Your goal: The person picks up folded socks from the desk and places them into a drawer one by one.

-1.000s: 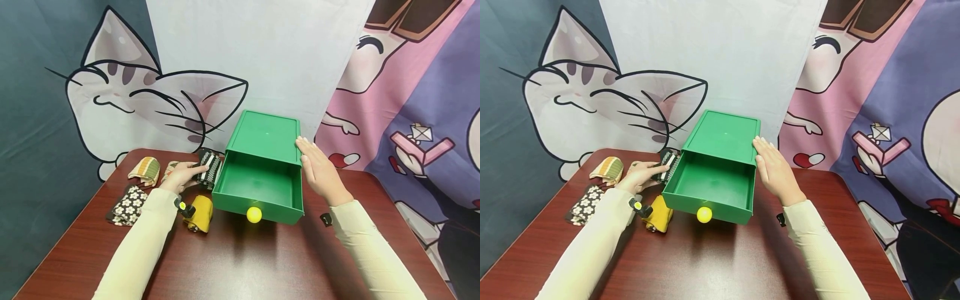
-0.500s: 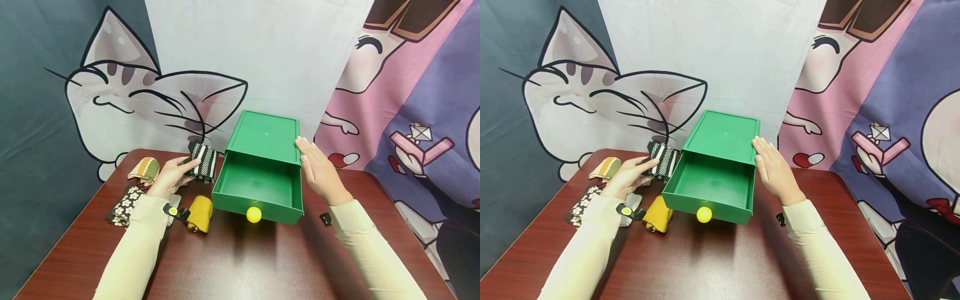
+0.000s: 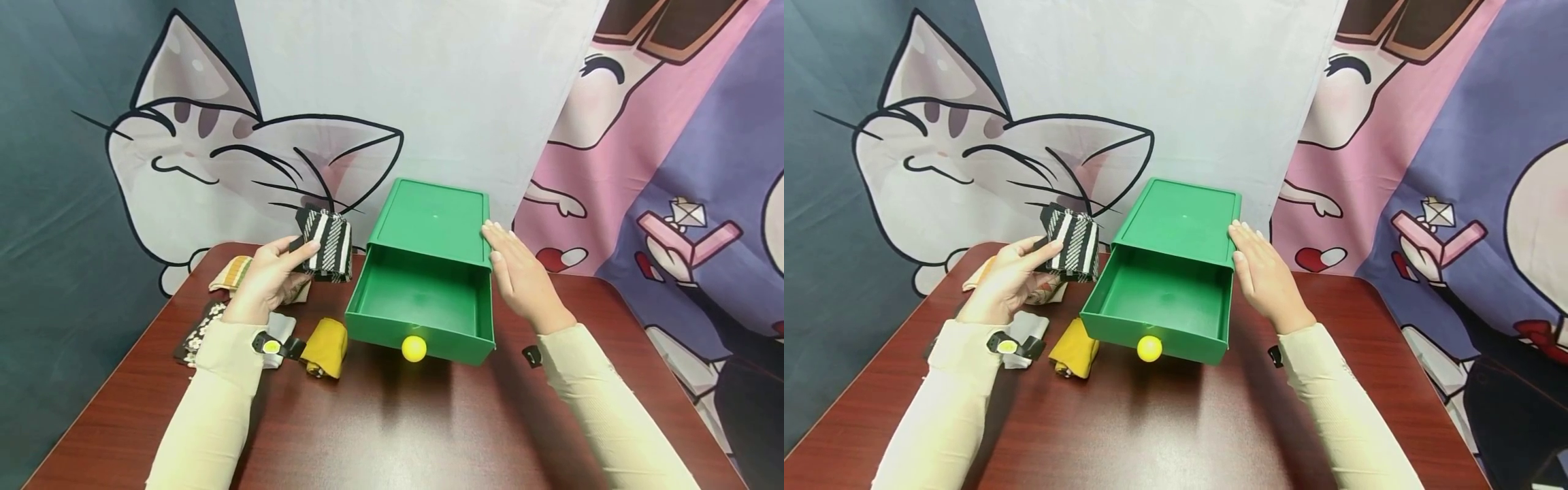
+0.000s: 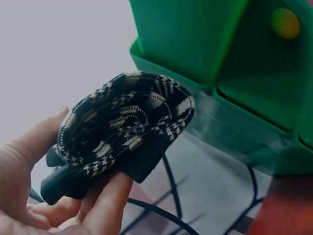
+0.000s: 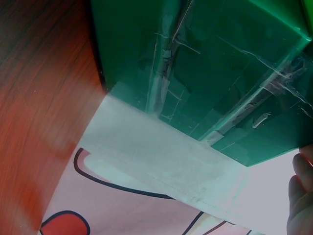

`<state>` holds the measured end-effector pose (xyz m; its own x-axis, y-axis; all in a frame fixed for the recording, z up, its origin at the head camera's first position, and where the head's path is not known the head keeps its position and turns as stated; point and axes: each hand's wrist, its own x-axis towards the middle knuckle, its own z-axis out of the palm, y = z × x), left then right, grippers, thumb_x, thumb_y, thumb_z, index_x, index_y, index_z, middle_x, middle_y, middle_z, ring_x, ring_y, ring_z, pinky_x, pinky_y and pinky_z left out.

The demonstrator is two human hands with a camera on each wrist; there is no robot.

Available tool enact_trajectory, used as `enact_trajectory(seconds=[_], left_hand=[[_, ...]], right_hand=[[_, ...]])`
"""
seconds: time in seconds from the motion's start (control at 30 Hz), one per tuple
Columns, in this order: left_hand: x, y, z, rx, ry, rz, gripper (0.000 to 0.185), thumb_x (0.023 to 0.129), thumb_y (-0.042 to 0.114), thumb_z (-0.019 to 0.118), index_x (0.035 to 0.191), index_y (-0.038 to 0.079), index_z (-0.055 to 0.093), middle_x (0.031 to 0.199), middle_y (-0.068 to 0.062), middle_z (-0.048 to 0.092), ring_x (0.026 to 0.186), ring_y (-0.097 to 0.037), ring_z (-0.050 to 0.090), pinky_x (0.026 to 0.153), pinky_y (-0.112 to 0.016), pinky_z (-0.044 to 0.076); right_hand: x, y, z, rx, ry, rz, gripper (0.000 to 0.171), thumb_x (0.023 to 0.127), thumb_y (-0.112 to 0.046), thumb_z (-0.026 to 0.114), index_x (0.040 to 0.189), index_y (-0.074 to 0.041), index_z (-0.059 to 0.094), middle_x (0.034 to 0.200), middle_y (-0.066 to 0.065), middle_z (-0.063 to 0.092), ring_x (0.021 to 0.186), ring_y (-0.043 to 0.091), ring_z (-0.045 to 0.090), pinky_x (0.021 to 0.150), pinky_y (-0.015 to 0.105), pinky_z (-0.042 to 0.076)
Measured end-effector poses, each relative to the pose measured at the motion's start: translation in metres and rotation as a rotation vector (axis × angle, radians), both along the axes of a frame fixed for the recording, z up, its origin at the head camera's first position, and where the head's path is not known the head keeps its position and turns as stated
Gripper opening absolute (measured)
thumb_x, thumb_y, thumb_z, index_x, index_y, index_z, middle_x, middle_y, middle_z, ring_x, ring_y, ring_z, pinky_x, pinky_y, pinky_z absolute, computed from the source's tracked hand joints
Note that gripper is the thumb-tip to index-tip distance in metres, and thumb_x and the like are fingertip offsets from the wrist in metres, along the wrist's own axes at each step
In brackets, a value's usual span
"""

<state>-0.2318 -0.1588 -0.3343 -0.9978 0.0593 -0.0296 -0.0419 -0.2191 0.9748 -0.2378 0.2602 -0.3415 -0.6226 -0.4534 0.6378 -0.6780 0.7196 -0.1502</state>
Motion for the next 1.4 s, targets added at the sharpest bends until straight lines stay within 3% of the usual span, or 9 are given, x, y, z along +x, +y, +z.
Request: enact_trajectory(seconds=[0.2, 0.4, 0.57, 0.8, 1.0, 1.2, 1.4], left_hand=[[0.009, 0.006, 0.016, 0.079, 0.079, 0.06, 0.036, 0.094, 0.013, 0.074, 0.124, 0.001, 0.057, 0.095, 0.001, 0.074, 0.081, -0.008, 0.073, 0.071, -0.023, 0.059], [0.021, 0.015, 0.031, 0.085, 0.168, 0.133, 0.056, 0.092, 0.009, 0.074, 0.14, -0.005, 0.049, 0.106, -0.002, 0.07, 0.086, -0.009, 0.073, 0.073, -0.024, 0.059], [0.031, 0.02, 0.041, 0.107, 0.225, 0.132, 0.065, 0.093, 0.007, 0.072, 0.148, -0.006, 0.04, 0.112, -0.004, 0.068, 0.089, -0.009, 0.071, 0.073, -0.021, 0.058], [0.039, 0.031, 0.05, 0.173, 0.275, 0.016, 0.05, 0.095, 0.0, 0.067, 0.141, -0.006, 0.049, 0.111, -0.006, 0.071, 0.094, -0.014, 0.072, 0.078, -0.026, 0.059], [0.039, 0.047, 0.055, 0.147, 0.185, -0.084, 0.06, 0.097, -0.001, 0.06, 0.151, -0.007, 0.035, 0.112, -0.004, 0.068, 0.096, -0.012, 0.07, 0.082, -0.026, 0.058], [0.038, 0.063, 0.057, 0.12, 0.158, -0.199, 0.064, 0.099, 0.003, 0.059, 0.155, -0.004, 0.03, 0.13, -0.017, 0.059, 0.102, -0.013, 0.068, 0.086, -0.028, 0.057], [0.038, 0.081, 0.061, 0.105, 0.133, -0.29, 0.051, 0.099, 0.001, 0.059, 0.148, -0.002, 0.044, 0.128, -0.019, 0.061, 0.101, -0.018, 0.069, 0.086, -0.034, 0.058]], right_hand=[[-0.002, 0.0, 0.0, 0.003, -0.001, -0.003, 0.046, 0.109, -0.016, 0.035, 0.148, 0.005, 0.045, 0.153, 0.02, 0.046, 0.145, 0.036, 0.039, 0.123, 0.04, 0.021], [-0.002, -0.001, 0.001, 0.005, -0.009, -0.008, 0.045, 0.109, -0.015, 0.035, 0.148, 0.005, 0.045, 0.153, 0.02, 0.046, 0.145, 0.036, 0.038, 0.123, 0.038, 0.019], [-0.002, -0.002, 0.002, 0.007, -0.012, -0.006, 0.046, 0.109, -0.015, 0.035, 0.148, 0.005, 0.045, 0.153, 0.02, 0.046, 0.145, 0.036, 0.039, 0.123, 0.04, 0.021], [-0.001, 0.0, 0.0, 0.005, -0.008, -0.007, 0.046, 0.109, -0.016, 0.035, 0.148, 0.005, 0.045, 0.153, 0.02, 0.045, 0.145, 0.037, 0.039, 0.123, 0.04, 0.02], [-0.001, 0.0, 0.0, 0.002, -0.008, -0.011, 0.046, 0.109, -0.016, 0.035, 0.148, 0.004, 0.045, 0.153, 0.02, 0.046, 0.145, 0.036, 0.038, 0.123, 0.037, 0.019], [-0.001, 0.0, 0.0, 0.006, -0.007, -0.007, 0.046, 0.109, -0.016, 0.035, 0.148, 0.005, 0.045, 0.153, 0.02, 0.046, 0.145, 0.037, 0.039, 0.123, 0.038, 0.02], [-0.001, 0.0, -0.001, 0.006, -0.004, -0.01, 0.046, 0.109, -0.017, 0.035, 0.148, 0.004, 0.045, 0.153, 0.019, 0.046, 0.145, 0.035, 0.038, 0.123, 0.038, 0.02]])
